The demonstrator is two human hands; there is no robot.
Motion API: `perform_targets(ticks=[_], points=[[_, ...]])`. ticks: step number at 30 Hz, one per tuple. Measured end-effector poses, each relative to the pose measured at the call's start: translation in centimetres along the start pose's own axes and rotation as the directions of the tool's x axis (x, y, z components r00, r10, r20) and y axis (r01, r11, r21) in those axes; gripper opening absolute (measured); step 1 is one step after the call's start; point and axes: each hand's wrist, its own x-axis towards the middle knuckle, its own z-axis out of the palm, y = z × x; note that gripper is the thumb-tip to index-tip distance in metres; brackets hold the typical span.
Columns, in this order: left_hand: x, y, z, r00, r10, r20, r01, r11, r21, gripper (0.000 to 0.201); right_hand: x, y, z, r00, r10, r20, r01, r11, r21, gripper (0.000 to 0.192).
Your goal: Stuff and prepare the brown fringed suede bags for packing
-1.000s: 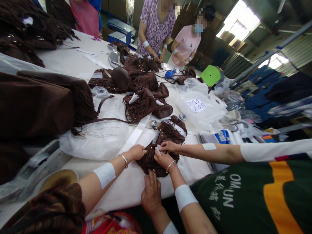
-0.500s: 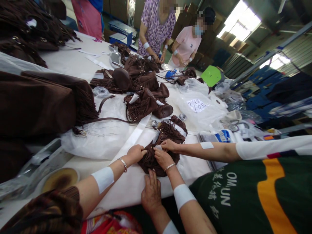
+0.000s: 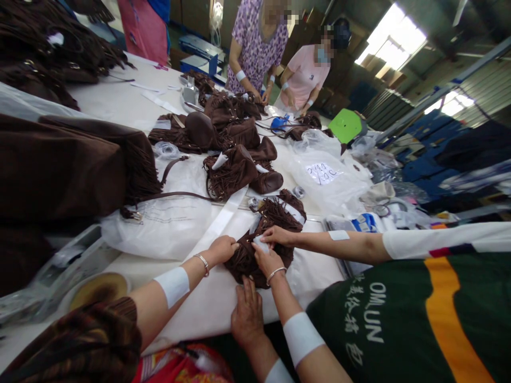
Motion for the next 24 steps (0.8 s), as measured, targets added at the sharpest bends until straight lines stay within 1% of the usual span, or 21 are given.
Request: perform_targets(ticks=[8, 15, 19, 22, 24], points=[[-0.5, -0.2, 0.2, 0.999, 0.013, -0.033, -0.013, 1.0, 0.007, 0.039, 0.1, -0.1, -0.2, 1.0, -0.007, -0.003, 0.007, 1.0, -0.031, 0.063], [-0.6, -0.3, 0.3, 0.998, 0.037, -0.055, -0.037, 0.999, 0.005, 0.044, 0.3, 0.0, 0.0, 1.0, -0.008, 0.014, 0.008, 1.0, -0.024, 0.062], [-0.8, 0.0, 0.1, 0.997, 0.055, -0.062, -0.054, 0.998, 0.008, 0.042, 0.2, 0.0, 0.2, 0.999, 0.033, 0.017, -0.033, 0.999, -0.005, 0.062], [-1.9, 0.4, -0.2, 0.994, 0.055, -0.097, -0.053, 0.998, 0.02, 0.038, 0.0, 0.1, 0.6, 1.0, 0.019, 0.021, -0.018, 1.0, -0.011, 0.061], [-3.4, 0.8, -0.6, 0.99, 0.047, -0.136, -0.043, 0.999, 0.032, 0.034, -0.4, 0.4, 0.9, 1.0, -0.005, 0.011, 0.005, 1.0, -0.015, 0.058]])
